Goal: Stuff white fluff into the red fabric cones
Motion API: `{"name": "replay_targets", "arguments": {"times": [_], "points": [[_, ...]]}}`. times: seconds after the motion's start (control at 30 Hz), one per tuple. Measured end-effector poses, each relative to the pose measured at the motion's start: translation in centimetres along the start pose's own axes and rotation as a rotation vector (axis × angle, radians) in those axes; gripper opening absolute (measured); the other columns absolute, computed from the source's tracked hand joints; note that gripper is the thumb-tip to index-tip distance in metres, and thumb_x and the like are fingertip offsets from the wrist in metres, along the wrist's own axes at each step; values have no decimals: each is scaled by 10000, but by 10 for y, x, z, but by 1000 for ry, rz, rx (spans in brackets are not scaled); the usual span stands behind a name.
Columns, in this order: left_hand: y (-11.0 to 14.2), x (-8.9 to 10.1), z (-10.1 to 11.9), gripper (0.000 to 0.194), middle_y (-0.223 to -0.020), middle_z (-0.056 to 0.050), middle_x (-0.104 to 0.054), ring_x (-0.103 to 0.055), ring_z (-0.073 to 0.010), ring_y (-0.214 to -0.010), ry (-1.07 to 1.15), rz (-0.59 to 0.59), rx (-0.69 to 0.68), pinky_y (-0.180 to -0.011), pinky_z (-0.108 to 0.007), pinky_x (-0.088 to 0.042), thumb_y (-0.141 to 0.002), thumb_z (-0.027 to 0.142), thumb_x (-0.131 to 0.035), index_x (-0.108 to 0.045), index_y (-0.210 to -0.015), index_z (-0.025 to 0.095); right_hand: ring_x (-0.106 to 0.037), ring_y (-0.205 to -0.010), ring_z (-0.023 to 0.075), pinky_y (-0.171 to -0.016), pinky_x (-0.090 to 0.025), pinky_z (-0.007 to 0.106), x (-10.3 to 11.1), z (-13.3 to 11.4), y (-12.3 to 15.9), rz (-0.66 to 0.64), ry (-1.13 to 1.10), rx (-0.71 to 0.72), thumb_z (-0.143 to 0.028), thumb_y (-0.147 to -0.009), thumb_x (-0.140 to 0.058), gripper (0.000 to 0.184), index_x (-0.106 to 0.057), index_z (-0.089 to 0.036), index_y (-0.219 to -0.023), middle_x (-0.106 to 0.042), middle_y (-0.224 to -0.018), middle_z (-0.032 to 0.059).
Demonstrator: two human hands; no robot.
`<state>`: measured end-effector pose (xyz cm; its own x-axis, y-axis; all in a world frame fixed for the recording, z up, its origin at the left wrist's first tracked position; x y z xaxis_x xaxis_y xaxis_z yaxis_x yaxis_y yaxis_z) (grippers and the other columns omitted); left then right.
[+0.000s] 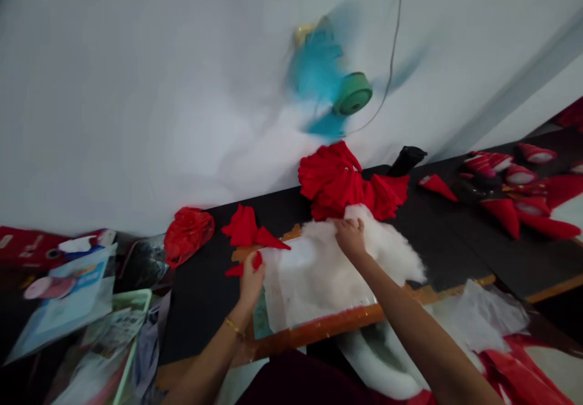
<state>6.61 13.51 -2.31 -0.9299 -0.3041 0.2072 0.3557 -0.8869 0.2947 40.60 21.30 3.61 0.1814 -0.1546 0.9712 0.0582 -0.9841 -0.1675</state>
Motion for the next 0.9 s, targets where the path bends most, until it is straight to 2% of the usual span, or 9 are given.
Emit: {"name": "replay_targets", "arguments": {"times": [0.17, 0.23, 0.3, 0.37, 0.43, 0.53, 0.6, 0.77, 0.9], "points": [[-9, -130, 43, 1031, -1605, -203, -292, -168, -366, -1524, -149, -402, -161, -1214, -520, -191, -548, 314, -861, -405, -1463, 183, -595, -1075, 259, -1108, -291, 463, -9, 2, 13, 91, -99, 196, -105, -849, -505, 276, -703, -198, -1017, -745, -974, 75], [-10, -167, 52, 1060, -1604, -203, -300, -163, -392, -1519, -114, -529, -144, -1207, -520, -212, -453, 250, -905, -482, -1422, 181, -601, -1041, 256, -1058, -350, 439, -11, 4, 23, 124, -179, 245, -121, -860, -500, 253, -702, -191, -994, -735, -950, 80], [-9, -194, 53, 833, -1457, -172, -520, -386, -385, -1412, -13, -578, -94, -1155, -479, -329, -425, 125, -877, -656, -1226, 178, -603, -1032, 259, -992, -408, 421, -16, 6, 28, 113, -249, 267, -136, -875, -483, 255, -698, -188, -1002, -731, -966, 88], [-8, -211, 48, 484, -1100, -107, -718, -614, -327, -1129, 67, -553, -32, -1015, -426, -470, -467, 27, -788, -743, -928, 166, -604, -1049, 262, -962, -435, 419, -22, 6, 30, 77, -292, 277, -141, -879, -468, 280, -686, -183, -1050, -726, -1006, 96], [-8, -219, 39, 268, -779, -35, -705, -659, -241, -827, 93, -487, 25, -823, -361, -544, -530, -5, -700, -715, -734, 167, -593, -1106, 274, -1017, -412, 460, -29, 5, 29, 25, -285, 291, -160, -869, -487, 338, -649, -183, -1165, -715, -1088, 103], [-13, -211, 30, 184, -595, 27, -610, -570, -140, -570, 122, -371, 87, -594, -254, -514, -590, 3, -648, -675, -665, 169, -579, -1141, 291, -1129, -289, 556, -42, 8, 28, -56, -188, 320, -148, -828, -538, 424, -617, -201, -1242, -711, -1132, 104], [-21, -193, 27, 146, -565, 35, -592, -525, -109, -504, 153, -309, 118, -511, -211, -470, -614, 20, -656, -674, -666, 155, -596, -1093, 285, -1139, -273, 550, -53, 15, 26, -111, -105, 326, -89, -813, -527, 377, -675, -212, -1137, -732, -1053, 94], [-37, -108, 25, 29, -612, 28, -598, -536, -94, -534, 266, -103, 175, -514, -189, -492, -731, 162, -686, -662, -726, 146, -613, -1080, 303, -994, -404, 459, -77, 40, 18, -190, -54, 291, -14, -798, -451, 395, -742, -173, -1014, -746, -1046, 137], [-28, -44, 22, 100, -658, -5, -632, -585, -118, -558, 353, -53, 269, -579, -253, -555, -749, 214, -710, -669, -794, 135, -577, -1151, 371, -987, -395, 526, -69, 40, 15, -186, -69, 262, -45, -748, -483, 455, -699, -106, -1145, -710, -1145, 207]]}}
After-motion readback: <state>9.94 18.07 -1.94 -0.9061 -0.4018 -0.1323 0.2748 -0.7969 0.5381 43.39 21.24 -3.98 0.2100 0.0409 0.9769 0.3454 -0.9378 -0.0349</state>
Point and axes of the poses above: each hand's wrist, its own y-axis away from the middle knuckle, its own x-axis out of the back of the hand, z = x × y, the point moved 6 cm from there along -y, towards the middle knuckle
